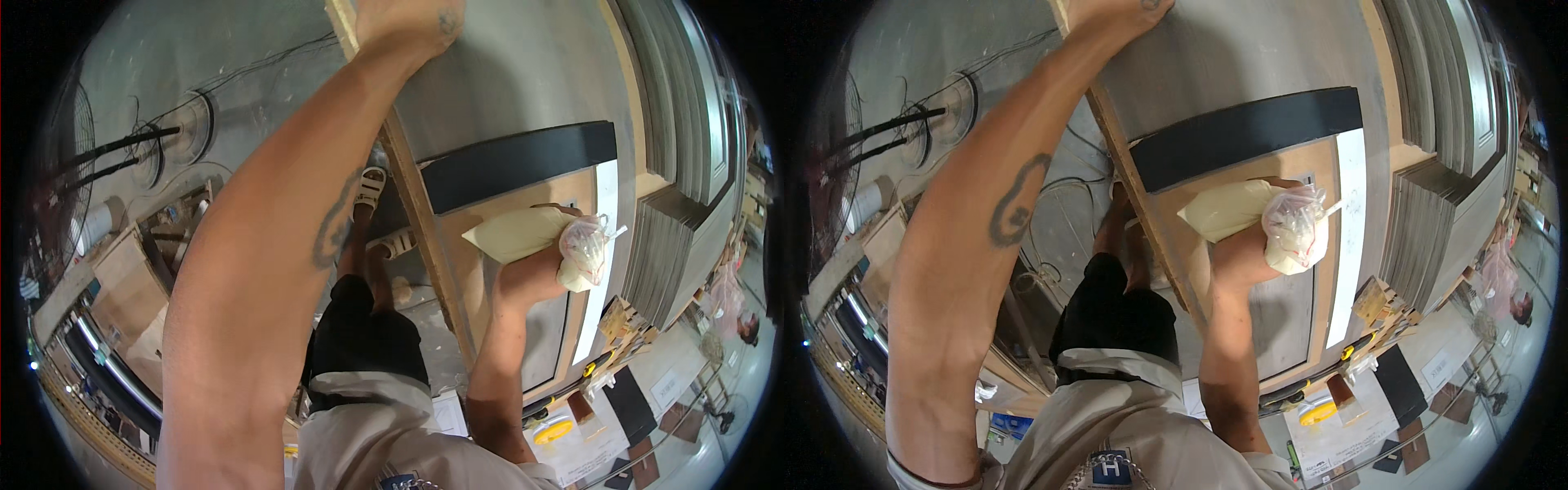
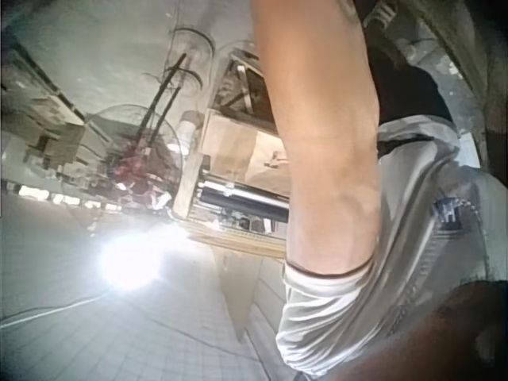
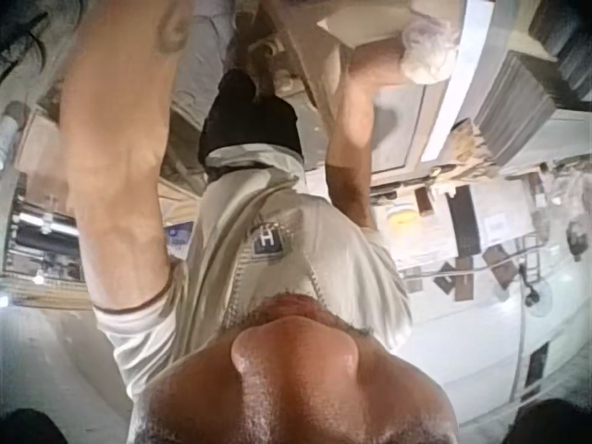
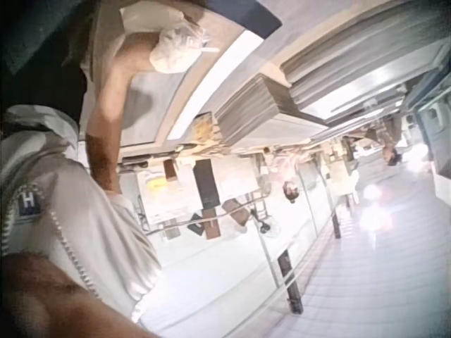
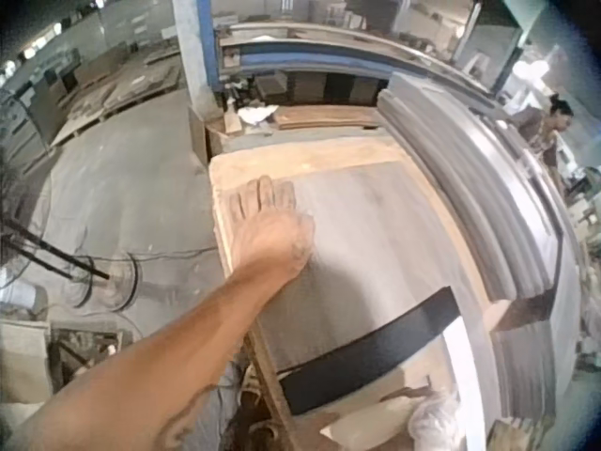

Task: The person applies glue to a wooden frame from a piping bag, fits a wooden panel into the frame, and secures the wooden pieces together using a nail gun.

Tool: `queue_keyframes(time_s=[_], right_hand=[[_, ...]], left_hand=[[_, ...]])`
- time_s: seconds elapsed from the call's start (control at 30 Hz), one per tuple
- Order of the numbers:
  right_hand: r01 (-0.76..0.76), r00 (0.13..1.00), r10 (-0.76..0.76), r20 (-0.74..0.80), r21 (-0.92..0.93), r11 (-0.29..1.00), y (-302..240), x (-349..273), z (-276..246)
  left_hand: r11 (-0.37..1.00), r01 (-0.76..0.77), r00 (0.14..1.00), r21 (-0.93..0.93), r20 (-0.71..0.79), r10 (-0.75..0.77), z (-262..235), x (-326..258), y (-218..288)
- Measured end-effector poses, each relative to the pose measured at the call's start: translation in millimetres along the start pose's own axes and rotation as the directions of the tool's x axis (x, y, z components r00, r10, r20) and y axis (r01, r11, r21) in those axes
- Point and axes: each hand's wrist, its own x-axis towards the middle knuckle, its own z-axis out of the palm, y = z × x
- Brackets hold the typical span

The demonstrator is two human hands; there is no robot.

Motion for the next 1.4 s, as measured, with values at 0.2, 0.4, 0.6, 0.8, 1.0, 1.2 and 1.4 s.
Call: queue_keyframes(time_s=[0.2,0.4,0.6,0.8,1.0,1.2,1.4], right_hand=[[0.067,0.997,-0.070,-0.021,-0.106,0.992,7.4,1.8,0.9],[0.407,0.913,-0.381,0.147,-0.411,0.816,10.7,14.7,-9.9],[0.239,0.971,-0.232,0.060,-0.168,0.956,18.3,11.6,-5.1],[0.108,0.994,-0.105,0.025,-0.122,0.987,10.5,10.3,-0.6],[0.230,0.973,-0.222,0.060,-0.294,0.928,16.8,13.3,-3.4],[0.176,0.984,-0.162,0.076,-0.255,0.951,16.5,4.6,-2.9],[0.234,0.971,-0.239,0.024,-0.306,0.923,14.9,-2.3,0.0]], left_hand=[[0.999,0.016,1.000,-0.052,0.000,-0.016,13.1,-2.0,-1.8],[0.994,0.028,0.999,-0.107,0.049,-0.023,7.8,-2.8,-1.2],[0.990,0.048,0.995,-0.132,0.089,-0.036,-4.6,-5.1,0.6],[0.993,0.072,0.993,-0.093,0.103,-0.063,-8.4,-6.3,2.8],[0.996,0.048,0.993,-0.079,0.110,-0.039,-11.0,-7.2,4.2],[0.995,0.035,0.996,-0.098,0.081,-0.027,-5.9,-6.5,1.0],[0.995,0.014,0.997,-0.100,0.079,-0.006,-5.2,-7.5,1.3]])
